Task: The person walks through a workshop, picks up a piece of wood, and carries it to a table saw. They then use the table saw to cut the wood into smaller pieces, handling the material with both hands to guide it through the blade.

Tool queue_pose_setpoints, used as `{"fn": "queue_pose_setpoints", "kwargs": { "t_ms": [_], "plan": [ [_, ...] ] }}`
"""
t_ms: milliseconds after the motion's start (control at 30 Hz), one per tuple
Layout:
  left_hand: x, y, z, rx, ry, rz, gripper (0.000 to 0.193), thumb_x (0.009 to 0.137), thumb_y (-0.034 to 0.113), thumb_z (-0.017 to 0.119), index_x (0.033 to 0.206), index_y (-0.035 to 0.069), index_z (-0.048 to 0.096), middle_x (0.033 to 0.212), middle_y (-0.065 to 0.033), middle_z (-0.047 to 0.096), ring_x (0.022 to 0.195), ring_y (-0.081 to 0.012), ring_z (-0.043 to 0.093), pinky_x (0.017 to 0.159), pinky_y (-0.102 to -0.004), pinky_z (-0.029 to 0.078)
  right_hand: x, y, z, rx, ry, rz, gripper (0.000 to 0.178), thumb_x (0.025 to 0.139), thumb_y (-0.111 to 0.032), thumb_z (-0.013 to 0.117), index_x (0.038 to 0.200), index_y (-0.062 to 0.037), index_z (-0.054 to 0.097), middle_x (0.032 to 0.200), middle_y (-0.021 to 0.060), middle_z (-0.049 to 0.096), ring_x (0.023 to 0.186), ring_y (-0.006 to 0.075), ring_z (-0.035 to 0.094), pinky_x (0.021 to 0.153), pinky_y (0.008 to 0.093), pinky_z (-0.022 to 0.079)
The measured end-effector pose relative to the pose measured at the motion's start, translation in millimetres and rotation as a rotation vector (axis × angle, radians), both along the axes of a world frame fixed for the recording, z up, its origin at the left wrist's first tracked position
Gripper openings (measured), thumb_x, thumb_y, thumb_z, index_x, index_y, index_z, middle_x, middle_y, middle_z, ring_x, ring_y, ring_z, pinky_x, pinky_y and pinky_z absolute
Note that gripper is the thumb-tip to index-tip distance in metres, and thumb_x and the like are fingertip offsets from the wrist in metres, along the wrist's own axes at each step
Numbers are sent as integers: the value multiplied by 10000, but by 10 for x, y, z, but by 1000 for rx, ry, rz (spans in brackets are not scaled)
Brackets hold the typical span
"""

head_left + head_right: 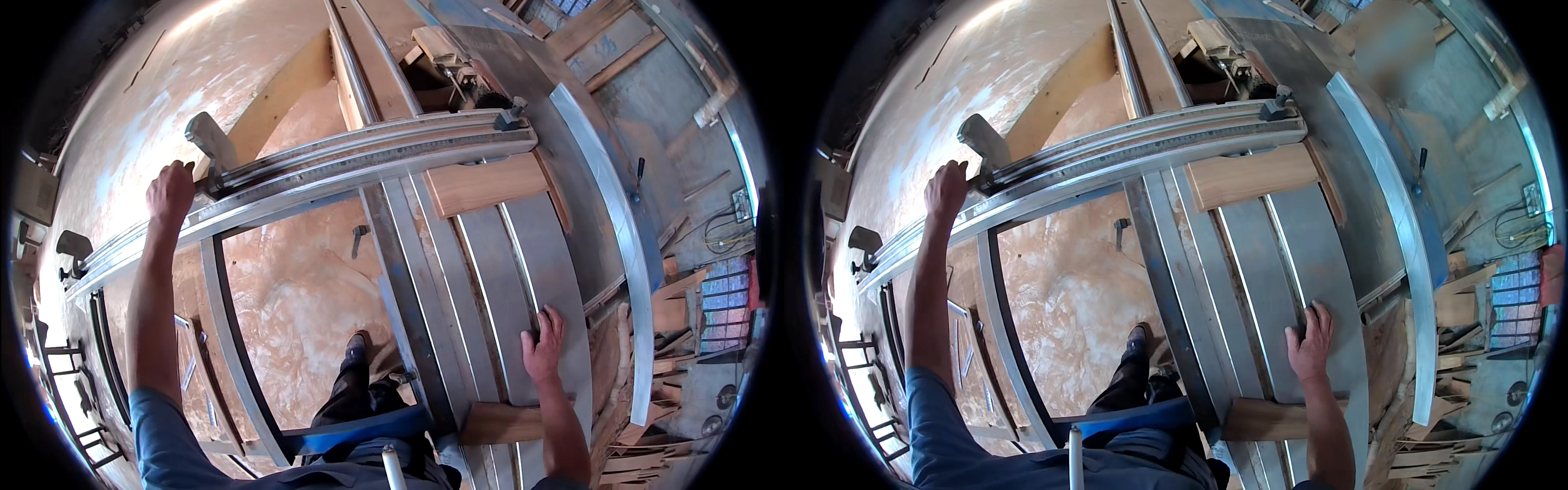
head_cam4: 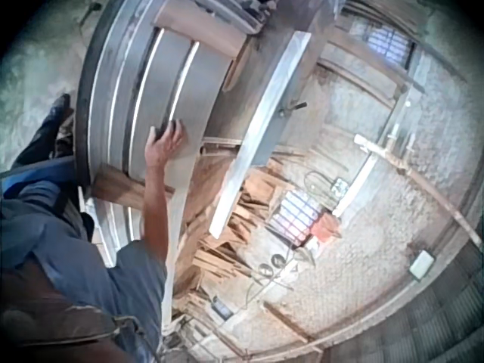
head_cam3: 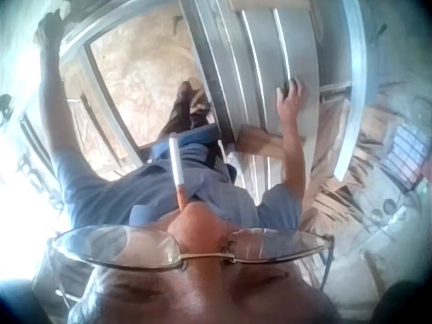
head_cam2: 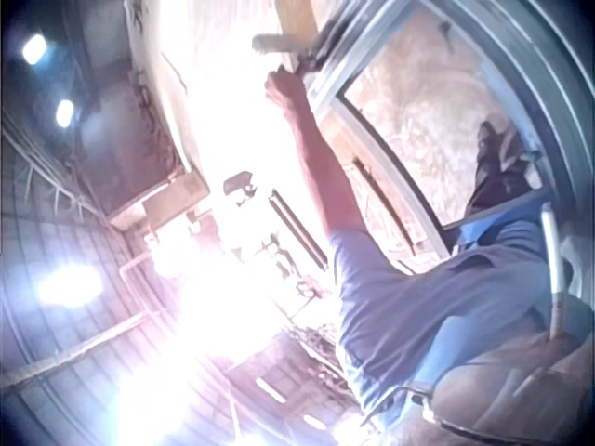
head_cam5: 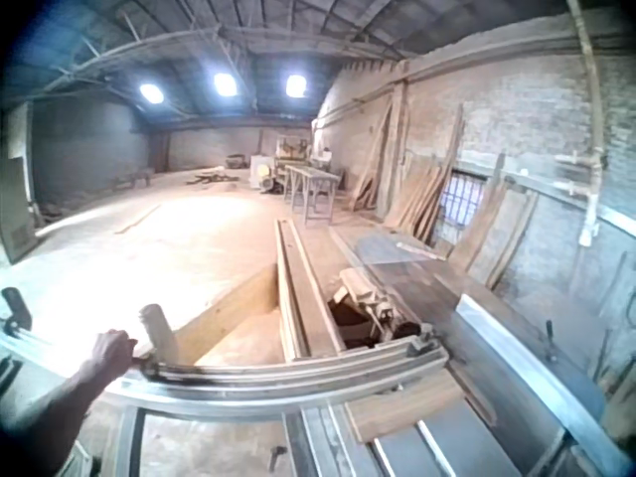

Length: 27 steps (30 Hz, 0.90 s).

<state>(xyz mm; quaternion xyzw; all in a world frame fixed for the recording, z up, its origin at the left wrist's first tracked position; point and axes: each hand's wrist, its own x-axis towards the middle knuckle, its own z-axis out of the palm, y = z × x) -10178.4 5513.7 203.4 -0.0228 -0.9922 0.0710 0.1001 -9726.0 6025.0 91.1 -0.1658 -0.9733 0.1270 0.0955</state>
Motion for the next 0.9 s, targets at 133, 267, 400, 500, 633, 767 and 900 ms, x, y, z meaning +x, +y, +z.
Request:
{"fn": "queue_pose_setpoints", "kwargs": {
  "t_ms": [133, 267, 400, 500, 633, 767, 900],
  "plan": [
    [16, -288, 134, 331, -255, -315, 277, 845, 109, 571, 1105, 18, 595, 1070, -170, 602, 817, -308, 613, 762, -375, 483, 49, -2, 20, 7, -16, -19, 534, 705, -150, 696, 1164, 38, 496, 1312, 194, 431, 1219, 389, 395, 1043, 493, 315],
    [45, -529, 178, 646, -398, -281, 485, 783, -33, 573, 1260, 45, 549, 1042, -132, 580, 768, -232, 569, 731, -331, 465, 26, -1, -16, -19, 36, -3, 535, 696, -138, 697, 1160, 39, 498, 1307, 194, 441, 1219, 393, 397, 1043, 493, 320],
    [105, -469, 259, 522, -351, -256, 475, 795, 37, 622, 1264, 35, 548, 1010, -146, 620, 810, -232, 606, 745, -338, 476, -5, 9, -14, -2, 40, 12, 538, 696, -131, 693, 1167, 40, 496, 1307, 202, 443, 1224, 396, 396, 1039, 499, 324],
    [133, -393, 250, 440, -281, -168, 451, 802, 102, 659, 1236, 26, 560, 958, -176, 650, 832, -253, 633, 752, -358, 483, -7, 7, -10, -28, 37, 0, 539, 697, -121, 688, 1173, 39, 492, 1316, 207, 438, 1233, 397, 392, 1040, 506, 322],
    [125, -377, 234, 149, -138, -78, 453, 860, 489, 564, 944, 54, 658, 804, -181, 676, 777, -363, 657, 697, -457, 493, 16, 13, -29, -6, 30, 29, 536, 711, -112, 671, 1191, 31, 480, 1336, 210, 428, 1250, 407, 379, 1048, 521, 309],
    [156, -135, 386, 108, -161, 63, 516, 866, 549, 544, 870, 52, 683, 752, -165, 671, 754, -319, 664, 707, -436, 497, 109, 23, -83, 14, 38, 18, 528, 734, -124, 649, 1207, 24, 467, 1348, 213, 422, 1257, 422, 371, 1053, 531, 298],
    [164, -501, 122, 378, 183, -480, 362, 836, 334, 644, 1011, 19, 674, 840, -145, 684, 786, -256, 665, 728, -394, 500, 65, 6, -88, 25, 30, 42, 519, 745, -136, 635, 1206, 30, 466, 1344, 209, 426, 1257, 412, 376, 1059, 524, 295]
  ]
}}
